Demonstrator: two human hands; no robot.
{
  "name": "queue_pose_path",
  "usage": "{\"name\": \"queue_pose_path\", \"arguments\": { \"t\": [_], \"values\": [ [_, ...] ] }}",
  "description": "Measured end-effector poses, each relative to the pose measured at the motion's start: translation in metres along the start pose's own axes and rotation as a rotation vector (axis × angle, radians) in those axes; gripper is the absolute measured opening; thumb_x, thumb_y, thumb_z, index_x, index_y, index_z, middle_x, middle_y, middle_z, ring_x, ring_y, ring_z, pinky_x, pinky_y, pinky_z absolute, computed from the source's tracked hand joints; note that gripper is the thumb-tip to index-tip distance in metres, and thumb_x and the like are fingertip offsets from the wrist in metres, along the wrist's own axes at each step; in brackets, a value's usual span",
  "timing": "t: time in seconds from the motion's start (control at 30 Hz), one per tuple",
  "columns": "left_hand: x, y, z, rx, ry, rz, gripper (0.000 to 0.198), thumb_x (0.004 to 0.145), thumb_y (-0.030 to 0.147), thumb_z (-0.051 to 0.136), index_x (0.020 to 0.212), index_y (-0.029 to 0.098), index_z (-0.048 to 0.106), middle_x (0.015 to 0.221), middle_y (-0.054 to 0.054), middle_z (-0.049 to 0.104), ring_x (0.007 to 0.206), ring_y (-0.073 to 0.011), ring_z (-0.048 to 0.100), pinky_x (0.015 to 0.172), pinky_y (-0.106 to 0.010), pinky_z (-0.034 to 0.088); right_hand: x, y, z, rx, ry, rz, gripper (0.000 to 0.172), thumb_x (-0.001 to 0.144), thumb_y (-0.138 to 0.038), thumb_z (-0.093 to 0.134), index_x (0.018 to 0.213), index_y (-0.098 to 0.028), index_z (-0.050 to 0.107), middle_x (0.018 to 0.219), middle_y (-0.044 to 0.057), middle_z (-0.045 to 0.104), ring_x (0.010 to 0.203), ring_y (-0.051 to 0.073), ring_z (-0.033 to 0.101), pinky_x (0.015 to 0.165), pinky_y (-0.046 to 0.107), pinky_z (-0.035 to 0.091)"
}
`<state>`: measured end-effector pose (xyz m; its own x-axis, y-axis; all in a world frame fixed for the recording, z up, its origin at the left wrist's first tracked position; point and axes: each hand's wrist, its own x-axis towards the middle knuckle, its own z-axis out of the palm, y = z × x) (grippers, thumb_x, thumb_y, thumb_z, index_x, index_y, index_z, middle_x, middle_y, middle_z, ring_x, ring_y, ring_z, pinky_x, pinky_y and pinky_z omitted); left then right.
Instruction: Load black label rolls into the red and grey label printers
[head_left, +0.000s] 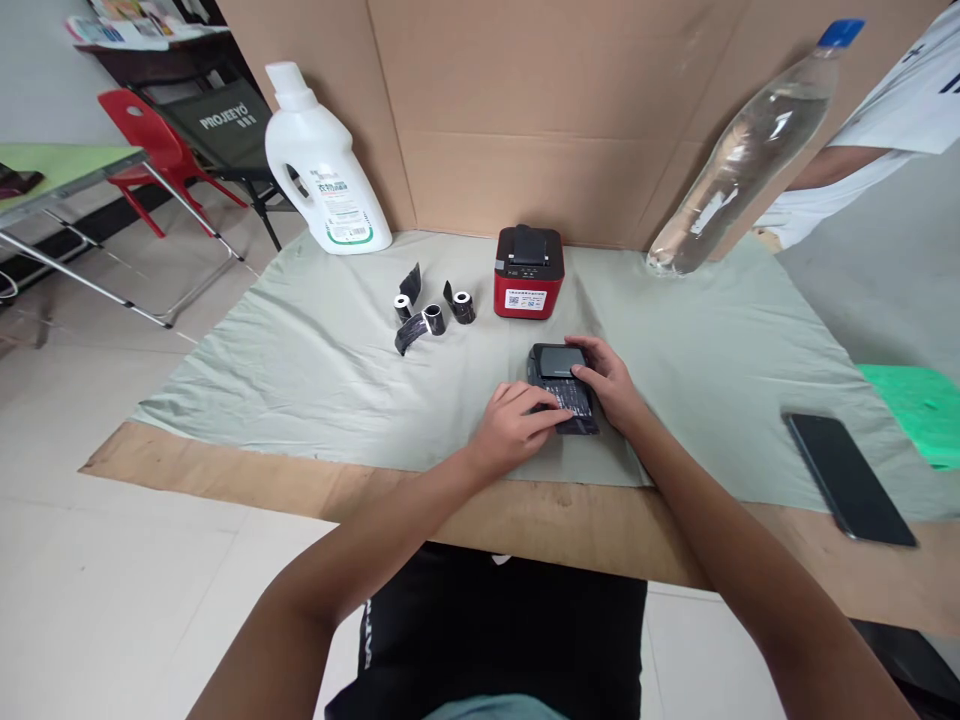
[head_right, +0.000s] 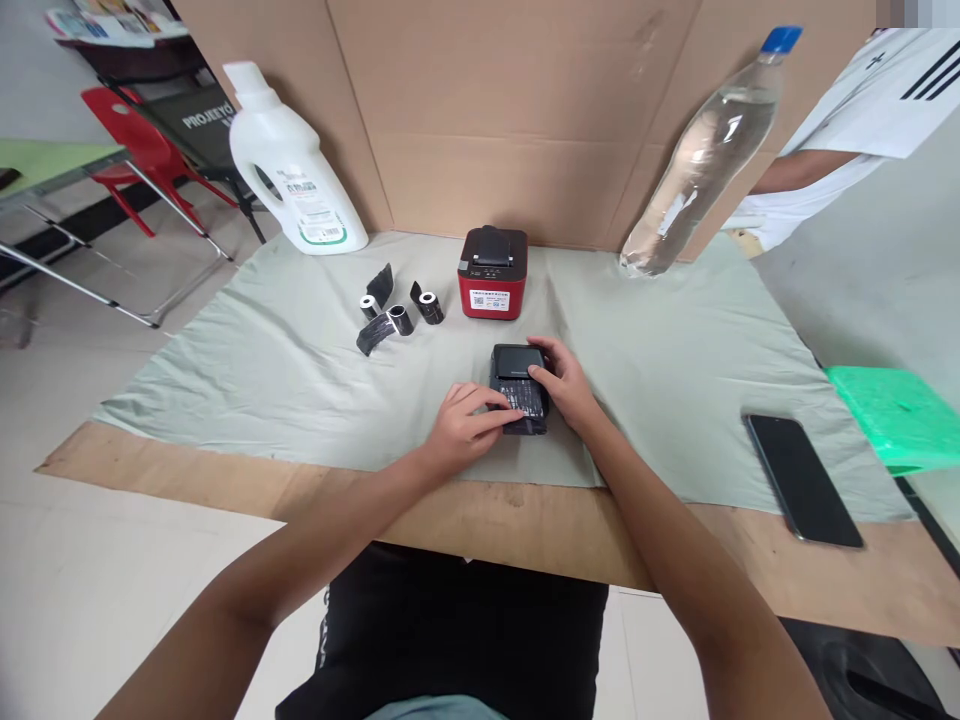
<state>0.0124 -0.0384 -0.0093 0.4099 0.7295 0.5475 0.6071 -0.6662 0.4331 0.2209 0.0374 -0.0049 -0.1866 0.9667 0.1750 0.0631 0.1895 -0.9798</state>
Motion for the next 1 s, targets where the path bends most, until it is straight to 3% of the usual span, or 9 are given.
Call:
{"name": "queue_pose_path", "arguments": {
  "t": [0.07,0.13,0.23,0.3,0.4,0.6,0.73,0.83,1.0],
  "values": [
    [0.000,0.001,-0.001,-0.018,0.011,-0.039,0.032,0.106,0.027,0.050,0.115,0.033,0.080,0.111,-0.005,0.078,0.102,-0.0194,0.068,0.091,-0.038,0.048,0.002,0.000,-0.001,0.015,-0.027,0.020,0.053,0.079,-0.045,0.080,0.127,-0.030,0.065,0.136,0.007,0.068,0.135,0.027,0.059,0.120,0.046,0.042],
    [0.000,0.002,-0.004,-0.045,0.046,-0.106,0.034,0.105,0.035,0.053,0.134,0.029,0.072,0.127,-0.008,0.075,0.112,-0.0226,0.067,0.099,-0.040,0.050,0.004,-0.001,-0.003,0.037,-0.041,0.040,0.056,0.078,-0.044,0.080,0.130,-0.031,0.063,0.139,0.007,0.067,0.140,0.028,0.056,0.121,0.047,0.042],
    [0.003,0.002,-0.008,-0.102,0.041,-0.269,0.073,0.099,0.043,0.063,0.165,0.025,0.035,0.153,-0.011,0.061,0.133,-0.0286,0.057,0.113,-0.046,0.047,0.005,0.000,-0.004,0.060,-0.067,0.083,0.061,0.078,-0.044,0.080,0.135,-0.032,0.060,0.138,0.006,0.068,0.139,0.028,0.058,0.121,0.048,0.043],
    [0.005,0.000,-0.011,-0.146,-0.027,-0.366,0.091,0.098,0.041,0.065,0.170,0.025,0.013,0.157,-0.009,0.058,0.137,-0.0296,0.054,0.117,-0.049,0.045,0.004,0.000,-0.005,0.074,-0.075,0.109,0.065,0.078,-0.044,0.080,0.138,-0.032,0.058,0.134,0.006,0.069,0.135,0.028,0.061,0.119,0.049,0.045],
    [0.011,-0.005,-0.012,-0.217,-0.099,-0.428,0.093,0.099,0.035,0.063,0.171,0.026,0.004,0.154,-0.007,0.062,0.136,-0.0281,0.055,0.119,-0.049,0.044,0.004,0.000,-0.006,0.094,-0.088,0.137,0.069,0.078,-0.042,0.080,0.141,-0.032,0.056,0.128,0.006,0.070,0.130,0.028,0.064,0.114,0.048,0.049],
    [0.024,-0.014,-0.011,-0.320,-0.037,-0.433,0.091,0.098,0.032,0.066,0.171,0.028,0.011,0.138,-0.004,0.074,0.133,-0.0252,0.059,0.119,-0.047,0.042,0.010,-0.002,-0.007,0.159,-0.113,0.212,0.077,0.073,-0.035,0.082,0.143,-0.034,0.052,0.119,0.003,0.072,0.113,0.026,0.069,0.100,0.042,0.057],
    [0.030,-0.019,-0.010,-0.327,-0.029,-0.453,0.083,0.096,0.029,0.069,0.167,0.027,0.027,0.130,-0.004,0.078,0.114,-0.0235,0.066,0.112,-0.045,0.046,0.014,-0.001,-0.006,0.184,-0.105,0.208,0.076,0.067,-0.028,0.082,0.138,-0.036,0.055,0.136,0.003,0.065,0.115,0.024,0.068,0.094,0.037,0.059],
    [0.034,-0.022,-0.005,-0.285,0.009,-0.428,0.068,0.096,0.026,0.069,0.159,0.026,0.044,0.120,-0.003,0.080,0.101,-0.0198,0.069,0.110,-0.042,0.045,0.017,-0.001,-0.004,0.182,-0.049,0.189,0.075,0.063,-0.023,0.079,0.134,-0.036,0.058,0.150,0.002,0.056,0.124,0.024,0.065,0.099,0.037,0.058],
    [0.040,-0.023,0.004,-0.314,0.121,-0.471,0.053,0.094,0.025,0.072,0.146,0.024,0.060,0.101,0.001,0.082,0.070,-0.0125,0.062,0.107,-0.039,0.046,0.012,0.003,0.004,0.247,-0.031,0.117,0.061,0.071,-0.029,0.078,0.127,-0.033,0.056,0.138,0.002,0.068,0.127,0.027,0.066,0.115,0.049,0.050]
  ]
}}
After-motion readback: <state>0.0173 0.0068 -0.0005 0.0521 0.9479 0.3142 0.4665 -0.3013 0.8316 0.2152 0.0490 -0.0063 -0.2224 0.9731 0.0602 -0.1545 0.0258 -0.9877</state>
